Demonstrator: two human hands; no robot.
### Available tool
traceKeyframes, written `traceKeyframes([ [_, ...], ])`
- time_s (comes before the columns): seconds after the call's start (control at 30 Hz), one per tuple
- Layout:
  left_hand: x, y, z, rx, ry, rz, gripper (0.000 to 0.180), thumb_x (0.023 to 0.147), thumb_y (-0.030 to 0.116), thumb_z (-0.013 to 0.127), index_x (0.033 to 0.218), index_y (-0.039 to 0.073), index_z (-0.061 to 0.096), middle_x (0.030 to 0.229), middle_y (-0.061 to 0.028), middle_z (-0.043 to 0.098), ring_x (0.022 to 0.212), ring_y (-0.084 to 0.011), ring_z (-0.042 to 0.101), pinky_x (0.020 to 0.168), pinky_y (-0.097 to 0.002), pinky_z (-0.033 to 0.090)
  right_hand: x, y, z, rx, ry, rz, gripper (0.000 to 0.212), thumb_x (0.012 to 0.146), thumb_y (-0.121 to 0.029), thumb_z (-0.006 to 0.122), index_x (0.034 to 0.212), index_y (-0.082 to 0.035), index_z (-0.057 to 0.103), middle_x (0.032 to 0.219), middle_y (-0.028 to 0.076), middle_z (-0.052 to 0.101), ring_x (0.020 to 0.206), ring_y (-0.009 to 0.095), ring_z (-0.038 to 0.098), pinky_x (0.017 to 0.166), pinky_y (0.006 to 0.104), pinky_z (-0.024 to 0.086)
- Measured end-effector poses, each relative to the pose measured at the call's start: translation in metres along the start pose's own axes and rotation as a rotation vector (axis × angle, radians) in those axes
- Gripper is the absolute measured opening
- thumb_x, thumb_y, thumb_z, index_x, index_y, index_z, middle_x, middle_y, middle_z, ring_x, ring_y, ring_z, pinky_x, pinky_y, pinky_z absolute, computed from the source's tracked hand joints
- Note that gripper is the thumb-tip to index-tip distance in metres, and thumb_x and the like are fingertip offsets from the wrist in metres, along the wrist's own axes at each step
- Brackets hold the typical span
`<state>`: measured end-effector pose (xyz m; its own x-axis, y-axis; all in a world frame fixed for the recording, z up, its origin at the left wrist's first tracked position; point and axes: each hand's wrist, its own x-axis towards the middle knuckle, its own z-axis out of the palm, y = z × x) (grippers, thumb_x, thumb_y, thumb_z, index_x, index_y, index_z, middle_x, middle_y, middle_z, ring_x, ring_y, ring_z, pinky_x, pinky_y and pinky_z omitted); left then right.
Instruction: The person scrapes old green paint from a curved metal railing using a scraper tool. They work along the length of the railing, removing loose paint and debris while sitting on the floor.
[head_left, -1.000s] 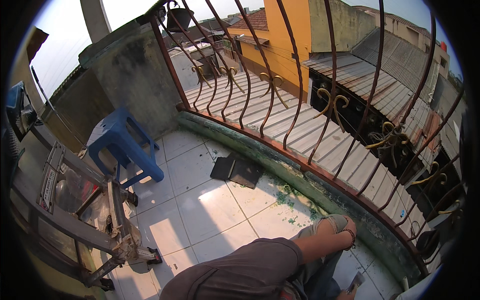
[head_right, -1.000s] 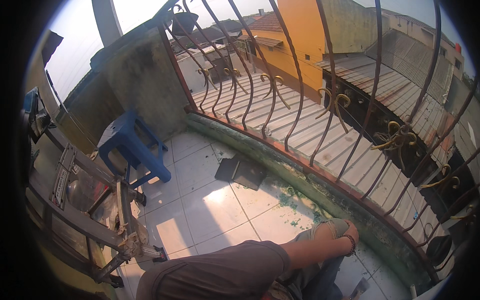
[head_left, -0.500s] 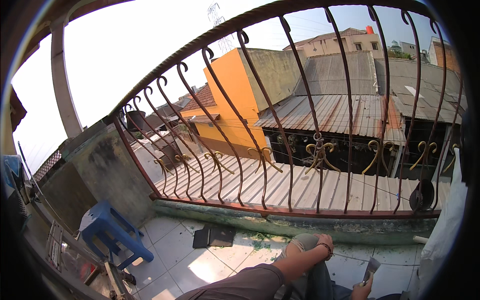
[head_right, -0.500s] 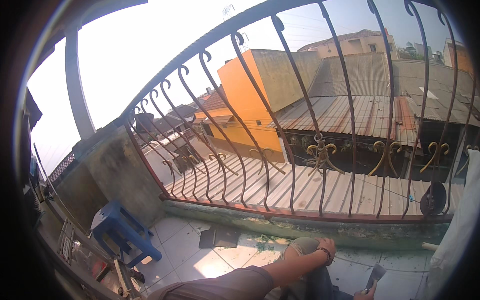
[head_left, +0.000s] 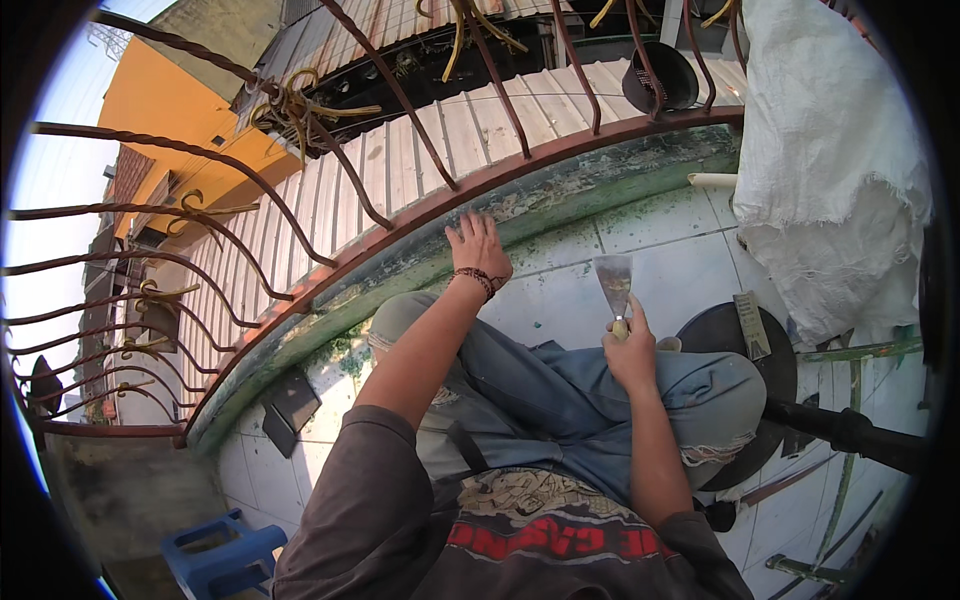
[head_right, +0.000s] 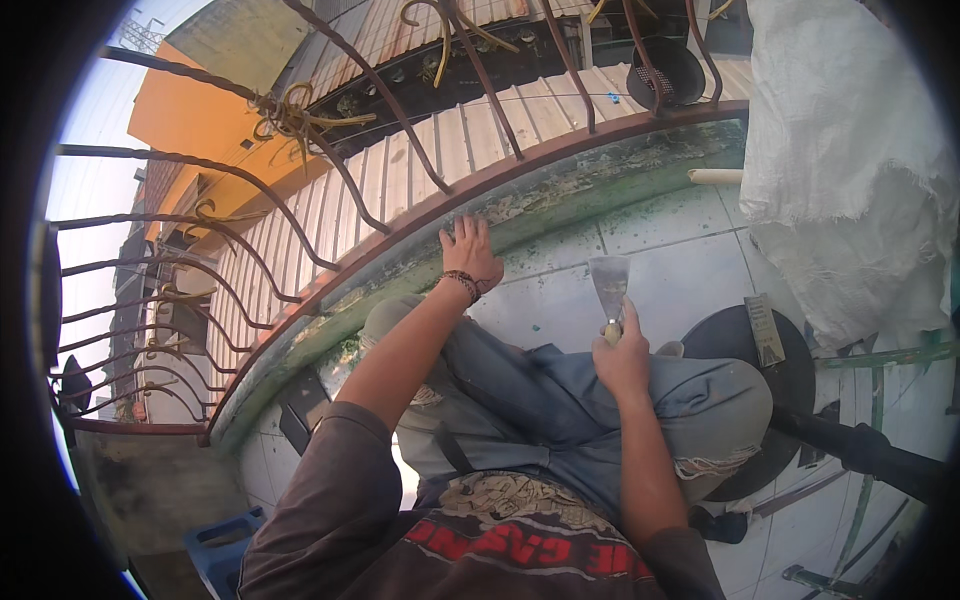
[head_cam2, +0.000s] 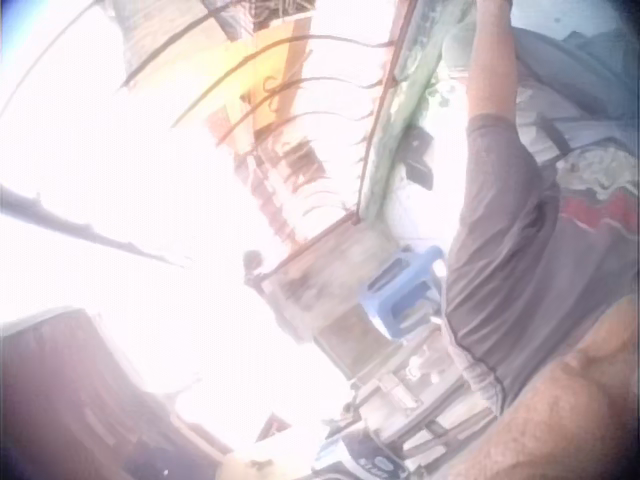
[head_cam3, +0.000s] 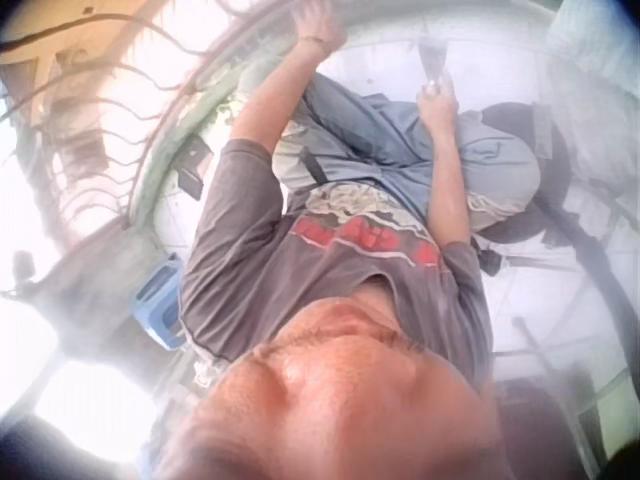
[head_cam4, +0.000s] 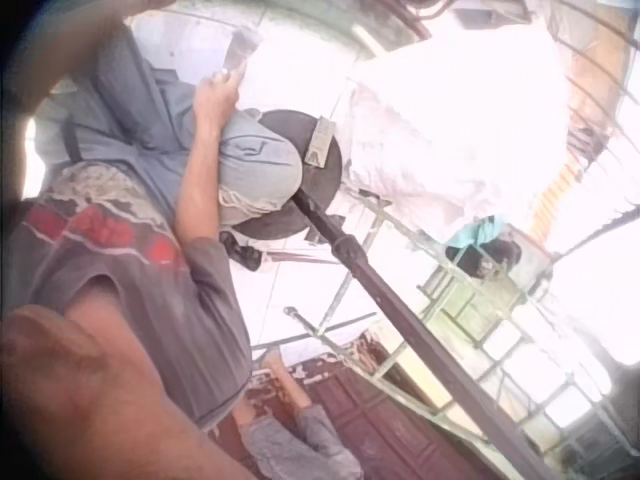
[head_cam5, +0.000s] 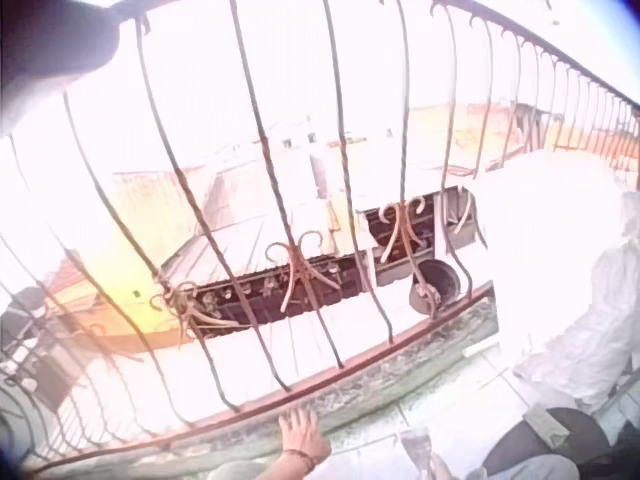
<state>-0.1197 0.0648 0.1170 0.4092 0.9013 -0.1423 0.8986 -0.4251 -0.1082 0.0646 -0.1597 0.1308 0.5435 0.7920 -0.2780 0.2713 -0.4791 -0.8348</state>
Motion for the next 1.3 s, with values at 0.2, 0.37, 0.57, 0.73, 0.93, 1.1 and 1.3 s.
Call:
traceKeyframes([
  [0.2,-0.006,0.009,0.012,-0.111,0.025,0.015,0.093,0.080,0.038,0.068,0.150,-0.001,0.022,0.155,-0.0288,0.021,0.145,-0.0423,0.021,0.115,-0.0565,0.021,0.002,0.005,0.005,-0.114,-0.031,0.030,0.069,0.078,-0.009,0.059,0.144,-0.009,0.040,0.099,0.017,0.069,0.093,0.037,0.066,0.085,0.0449,0.050],
  [0.37,0.003,0.004,0.014,-0.235,-0.003,0.001,0.095,0.080,0.030,0.064,0.153,-0.003,0.013,0.159,-0.0259,0.013,0.148,-0.0415,0.012,0.118,-0.0562,0.012,-0.001,0.005,0.011,-0.189,-0.054,0.019,0.069,0.078,-0.009,0.060,0.144,-0.006,0.040,0.098,0.017,0.069,0.090,0.035,0.067,0.083,0.0433,0.051],
  [0.57,-0.005,0.025,-0.003,-0.240,-0.103,-0.125,0.090,0.080,0.024,0.059,0.154,-0.003,0.013,0.159,-0.0263,0.014,0.148,-0.0429,0.011,0.117,-0.0581,0.011,0.009,0.012,0.010,0.159,-0.119,0.140,0.075,0.078,-0.001,0.062,0.148,-0.003,0.034,0.103,0.013,0.064,0.073,0.019,0.064,0.059,0.0319,0.053],
  [0.73,-0.001,0.024,0.001,-0.243,-0.049,-0.129,0.092,0.079,0.029,0.063,0.152,-0.004,0.017,0.158,-0.0283,0.016,0.147,-0.0438,0.013,0.118,-0.0569,0.011,0.008,-0.015,0.010,0.478,-0.180,0.307,0.082,0.078,0.003,0.062,0.152,-0.003,0.026,0.108,0.014,0.059,0.067,0.014,0.059,0.042,0.0254,0.047],
  [0.93,0.009,0.023,0.003,-0.196,-0.052,-0.106,0.093,0.078,0.030,0.063,0.151,-0.007,0.019,0.158,-0.0281,0.017,0.147,-0.0436,0.013,0.119,-0.0540,0.007,0.030,-0.066,-0.011,0.377,-0.198,0.288,0.079,0.081,0.000,0.062,0.150,0.003,0.025,0.103,0.013,0.060,0.067,0.013,0.058,0.043,0.0262,0.046],
  [1.1,0.012,0.057,-0.013,-0.358,0.033,0.083,0.091,0.082,0.034,0.068,0.149,-0.006,0.023,0.155,-0.0285,0.022,0.145,-0.0432,0.019,0.118,-0.0537,0.016,0.093,-0.102,-0.041,0.347,-0.259,0.228,0.073,0.083,-0.004,0.061,0.148,0.005,0.030,0.098,0.010,0.060,0.066,0.013,0.056,0.045,0.0261,0.043],
  [1.3,0.039,0.136,-0.016,-0.655,0.409,0.477,0.073,0.079,0.019,0.066,0.142,-0.005,0.037,0.145,-0.0258,0.041,0.138,-0.0405,0.035,0.117,-0.0505,0.025,0.140,-0.107,-0.047,0.415,-0.269,0.295,0.062,0.088,-0.008,0.056,0.146,0.005,0.037,0.082,0.007,0.057,0.063,0.011,0.054,0.044,0.0255,0.040],
])
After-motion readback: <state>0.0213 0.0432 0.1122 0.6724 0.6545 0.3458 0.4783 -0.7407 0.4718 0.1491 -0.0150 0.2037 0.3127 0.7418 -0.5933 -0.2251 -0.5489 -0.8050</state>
